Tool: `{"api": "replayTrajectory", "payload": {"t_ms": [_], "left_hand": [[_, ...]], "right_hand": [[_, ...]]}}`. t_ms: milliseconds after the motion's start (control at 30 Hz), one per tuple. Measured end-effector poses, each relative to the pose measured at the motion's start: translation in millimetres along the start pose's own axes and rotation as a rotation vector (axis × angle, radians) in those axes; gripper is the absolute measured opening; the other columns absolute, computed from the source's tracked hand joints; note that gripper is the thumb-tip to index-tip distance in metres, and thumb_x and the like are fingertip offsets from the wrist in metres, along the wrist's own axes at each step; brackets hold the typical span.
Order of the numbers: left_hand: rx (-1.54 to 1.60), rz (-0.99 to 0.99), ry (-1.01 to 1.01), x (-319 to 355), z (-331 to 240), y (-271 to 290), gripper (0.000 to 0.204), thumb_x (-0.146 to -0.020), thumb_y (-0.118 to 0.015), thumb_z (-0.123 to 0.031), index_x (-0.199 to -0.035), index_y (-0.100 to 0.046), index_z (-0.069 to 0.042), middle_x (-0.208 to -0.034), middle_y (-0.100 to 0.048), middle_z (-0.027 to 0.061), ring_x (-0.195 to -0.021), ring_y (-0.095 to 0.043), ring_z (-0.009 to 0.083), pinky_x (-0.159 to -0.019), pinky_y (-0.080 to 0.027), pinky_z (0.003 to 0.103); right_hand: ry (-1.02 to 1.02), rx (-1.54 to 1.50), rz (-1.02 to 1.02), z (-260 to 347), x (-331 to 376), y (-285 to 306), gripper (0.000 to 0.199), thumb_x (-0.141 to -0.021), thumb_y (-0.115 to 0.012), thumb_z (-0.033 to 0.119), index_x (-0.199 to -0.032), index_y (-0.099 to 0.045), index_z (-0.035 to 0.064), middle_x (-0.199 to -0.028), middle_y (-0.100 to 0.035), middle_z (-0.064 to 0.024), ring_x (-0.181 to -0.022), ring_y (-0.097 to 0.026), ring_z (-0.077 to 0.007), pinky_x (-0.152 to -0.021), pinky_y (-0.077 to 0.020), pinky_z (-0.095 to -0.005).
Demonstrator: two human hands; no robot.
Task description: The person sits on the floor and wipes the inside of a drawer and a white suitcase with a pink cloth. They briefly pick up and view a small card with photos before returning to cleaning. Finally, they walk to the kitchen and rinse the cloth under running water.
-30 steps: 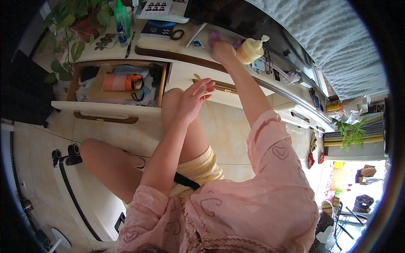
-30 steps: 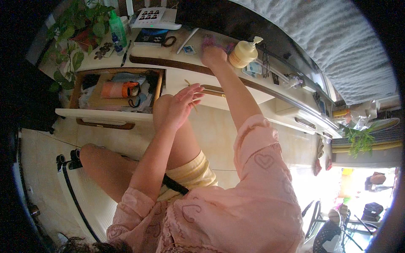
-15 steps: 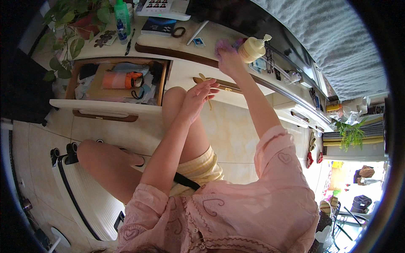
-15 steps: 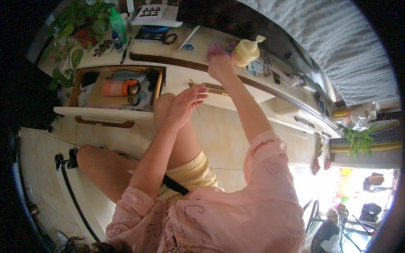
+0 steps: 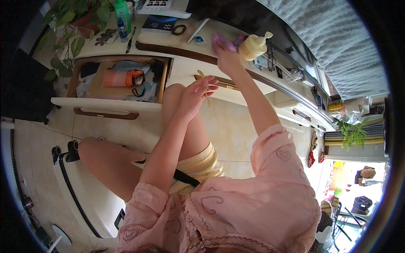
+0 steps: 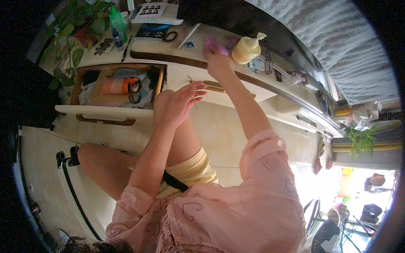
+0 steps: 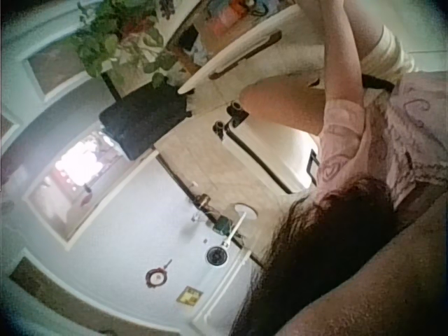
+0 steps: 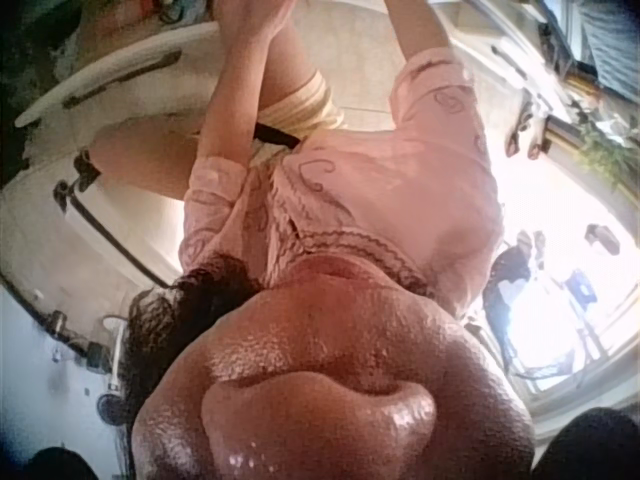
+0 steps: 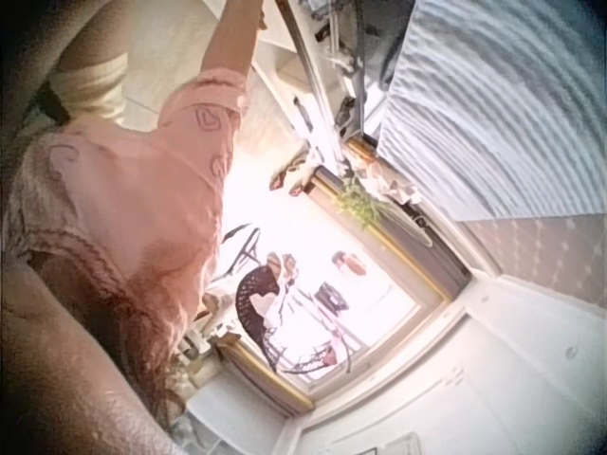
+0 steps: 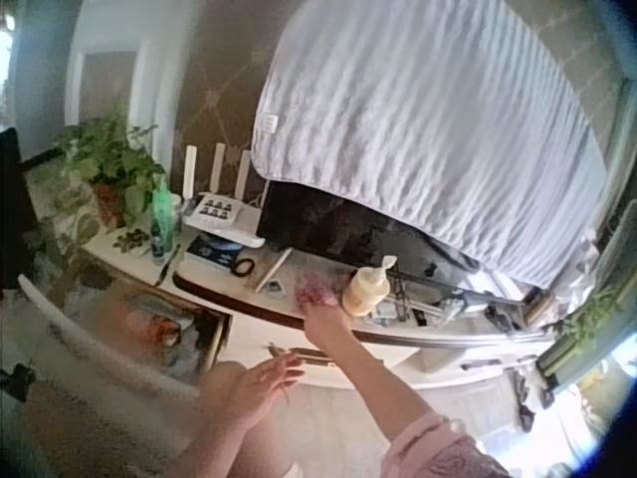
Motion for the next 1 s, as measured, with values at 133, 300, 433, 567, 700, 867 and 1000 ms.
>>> {"api": "replayTrajectory", "payload": {"t_ms": [133,300,433,567,700,867,1000], "left_hand": [[0.017,-0.008,-0.005,4,-3,3,0.034,-0.091,-0.044,-0.024,-0.116,-0.047,-0.002,-0.110,-0.054,0.0080,-0.099,-0.051,0.0166,-0.084,-0.040,0.028],[0.018,0.010,0.004,-2,8,1,0.032,-0.091,-0.044,-0.024,-0.115,-0.049,-0.003,-0.110,-0.055,0.0077,-0.097,-0.052,0.0155,-0.083,-0.040,0.028],[-0.029,-0.005,0.005,-2,8,2,0.032,-0.091,-0.043,-0.023,-0.116,-0.048,-0.004,-0.109,-0.055,0.0064,-0.096,-0.053,0.0146,-0.082,-0.040,0.028],[-0.006,-0.001,-0.007,0,1,4,0.032,-0.091,-0.042,-0.023,-0.116,-0.048,-0.004,-0.109,-0.055,0.0060,-0.096,-0.053,0.0146,-0.083,-0.040,0.028],[0.032,-0.011,-0.015,3,-4,6,0.033,-0.091,-0.042,-0.024,-0.116,-0.048,-0.004,-0.109,-0.055,0.0062,-0.097,-0.053,0.0150,-0.083,-0.040,0.028],[0.033,-0.004,-0.016,3,-3,6,0.034,-0.091,-0.042,-0.025,-0.117,-0.047,-0.004,-0.109,-0.055,0.0068,-0.097,-0.054,0.0153,-0.083,-0.040,0.028],[0.055,0.016,-0.006,4,-1,-1,0.032,-0.091,-0.043,-0.022,-0.116,-0.047,-0.001,-0.111,-0.054,0.0101,-0.099,-0.052,0.0182,-0.083,-0.040,0.029]], "right_hand": [[-0.163,-0.090,0.157,17,43,35,0.048,-0.073,-0.047,0.005,-0.121,-0.041,0.0099,-0.125,-0.043,-0.0113,-0.087,-0.058,-0.0308,-0.069,-0.0498,-0.0394],[-0.130,-0.029,0.003,16,47,21,0.050,-0.072,-0.048,0.005,-0.121,-0.041,0.0090,-0.123,-0.045,-0.0117,-0.083,-0.059,-0.0310,-0.064,-0.0500,-0.0405],[-0.030,0.051,-0.218,24,13,21,0.045,-0.073,-0.049,0.006,-0.117,-0.046,0.0091,-0.113,-0.053,-0.0104,-0.082,-0.059,-0.0306,-0.062,-0.0501,-0.0398],[-0.083,0.000,-0.155,14,10,5,0.042,-0.075,-0.048,0.008,-0.117,-0.047,0.0110,-0.111,-0.054,-0.0087,-0.084,-0.059,-0.0284,-0.063,-0.0503,-0.0381],[-0.140,-0.006,-0.063,14,36,10,0.050,-0.075,-0.048,0.007,-0.124,-0.041,0.0146,-0.124,-0.045,-0.0040,-0.085,-0.059,-0.0270,-0.062,-0.0510,-0.0360],[-0.134,0.150,0.132,12,76,16,0.064,-0.072,-0.047,0.003,-0.130,-0.032,0.0264,-0.136,-0.031,0.0086,-0.075,-0.058,-0.0237,-0.052,-0.0513,-0.0314],[-0.081,0.253,0.082,-9,102,-4,0.066,-0.072,-0.047,0.002,-0.131,-0.032,0.0298,-0.135,-0.031,0.0136,-0.073,-0.057,-0.0218,-0.050,-0.0510,-0.0283]]}}
Point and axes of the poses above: each hand's wrist, its own x-axis away from the middle knuckle, its own y-axis out of the back of the hand, z = x × y, the point moved 7 cm from there along -x, towards the middle knuckle
